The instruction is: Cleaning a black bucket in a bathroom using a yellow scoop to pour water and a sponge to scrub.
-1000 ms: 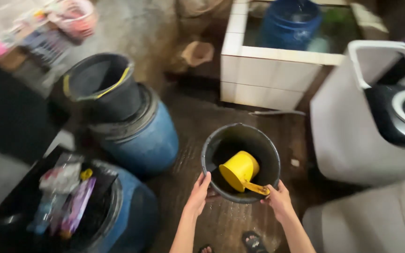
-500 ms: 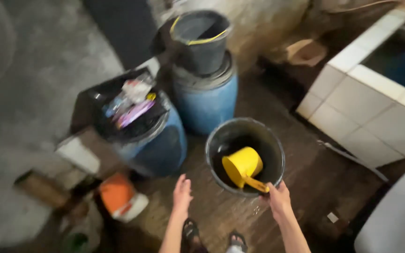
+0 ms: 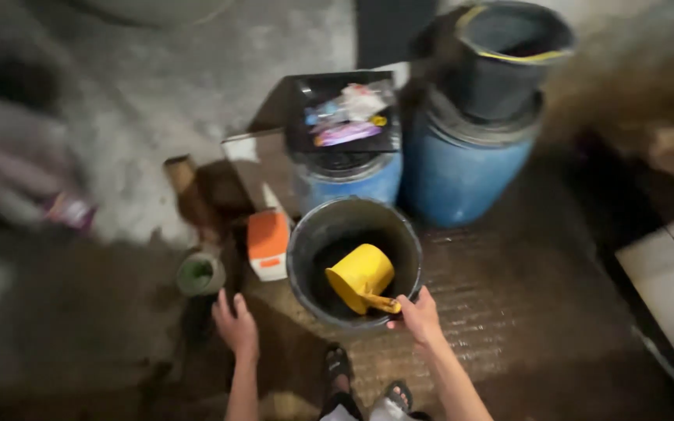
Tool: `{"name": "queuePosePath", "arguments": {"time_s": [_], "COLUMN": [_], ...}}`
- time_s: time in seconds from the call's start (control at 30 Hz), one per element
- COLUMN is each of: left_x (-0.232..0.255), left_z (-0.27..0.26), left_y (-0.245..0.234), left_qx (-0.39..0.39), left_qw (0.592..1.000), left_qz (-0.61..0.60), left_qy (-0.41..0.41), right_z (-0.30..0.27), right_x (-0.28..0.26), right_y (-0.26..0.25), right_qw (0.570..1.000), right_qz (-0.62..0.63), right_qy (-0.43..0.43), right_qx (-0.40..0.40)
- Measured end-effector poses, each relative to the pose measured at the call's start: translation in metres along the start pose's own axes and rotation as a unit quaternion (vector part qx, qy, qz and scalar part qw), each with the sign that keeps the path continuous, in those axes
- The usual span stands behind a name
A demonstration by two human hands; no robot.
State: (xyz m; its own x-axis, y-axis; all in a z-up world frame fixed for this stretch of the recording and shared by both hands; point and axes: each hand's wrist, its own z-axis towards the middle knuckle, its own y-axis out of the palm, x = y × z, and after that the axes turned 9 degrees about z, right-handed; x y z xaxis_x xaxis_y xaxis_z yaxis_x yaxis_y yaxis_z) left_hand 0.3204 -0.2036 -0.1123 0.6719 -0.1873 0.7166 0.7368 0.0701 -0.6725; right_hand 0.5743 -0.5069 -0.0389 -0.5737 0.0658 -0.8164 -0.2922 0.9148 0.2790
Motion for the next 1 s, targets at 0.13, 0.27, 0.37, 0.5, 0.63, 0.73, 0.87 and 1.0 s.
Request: {"name": "queuePosePath", "arguments": {"time_s": [0.13,0.27,0.37,0.5,0.63,0.73,0.87,1.0], "left_x": [0.023,0.019,0.030,0.024,-0.005,-0.009,-0.022,-0.034], "left_z": [0.004,0.027,0.035,0.042,0.047,0.053,0.063,0.076], "left_y": [-0.039,-0.100,-0.165,-0.225,-0.258,-0.284,-0.305,-0.306], "left_qx": [-0.023,-0.058,-0.122,-0.065,0.022,0.053,0.082,0.075], "left_qw": [0.997,0.992,0.987,0.977,0.943,0.929,0.917,0.910], "left_qz": [-0.073,-0.108,-0.100,0.049,0.133,0.150,0.168,0.150], "left_qy": [-0.002,0.023,0.040,0.199,0.305,0.335,0.352,0.380], "right_z": [-0.018,-0.035,-0.052,-0.068,-0.097,-0.099,-0.119,-0.113], "right_x": [-0.004,0.007,0.010,0.009,0.006,0.020,0.021,0.030], "right_y": [0.058,0.102,0.124,0.149,0.177,0.191,0.214,0.224], "right_qw": [0.992,0.980,0.976,0.972,0.968,0.964,0.958,0.961], "right_qz": [-0.056,-0.087,-0.109,-0.117,-0.125,-0.140,-0.165,-0.169], "right_qy": [0.020,0.032,0.055,0.072,0.063,0.053,0.032,0.017], "right_qx": [-0.109,-0.174,-0.179,-0.192,-0.210,-0.222,-0.231,-0.216]}}
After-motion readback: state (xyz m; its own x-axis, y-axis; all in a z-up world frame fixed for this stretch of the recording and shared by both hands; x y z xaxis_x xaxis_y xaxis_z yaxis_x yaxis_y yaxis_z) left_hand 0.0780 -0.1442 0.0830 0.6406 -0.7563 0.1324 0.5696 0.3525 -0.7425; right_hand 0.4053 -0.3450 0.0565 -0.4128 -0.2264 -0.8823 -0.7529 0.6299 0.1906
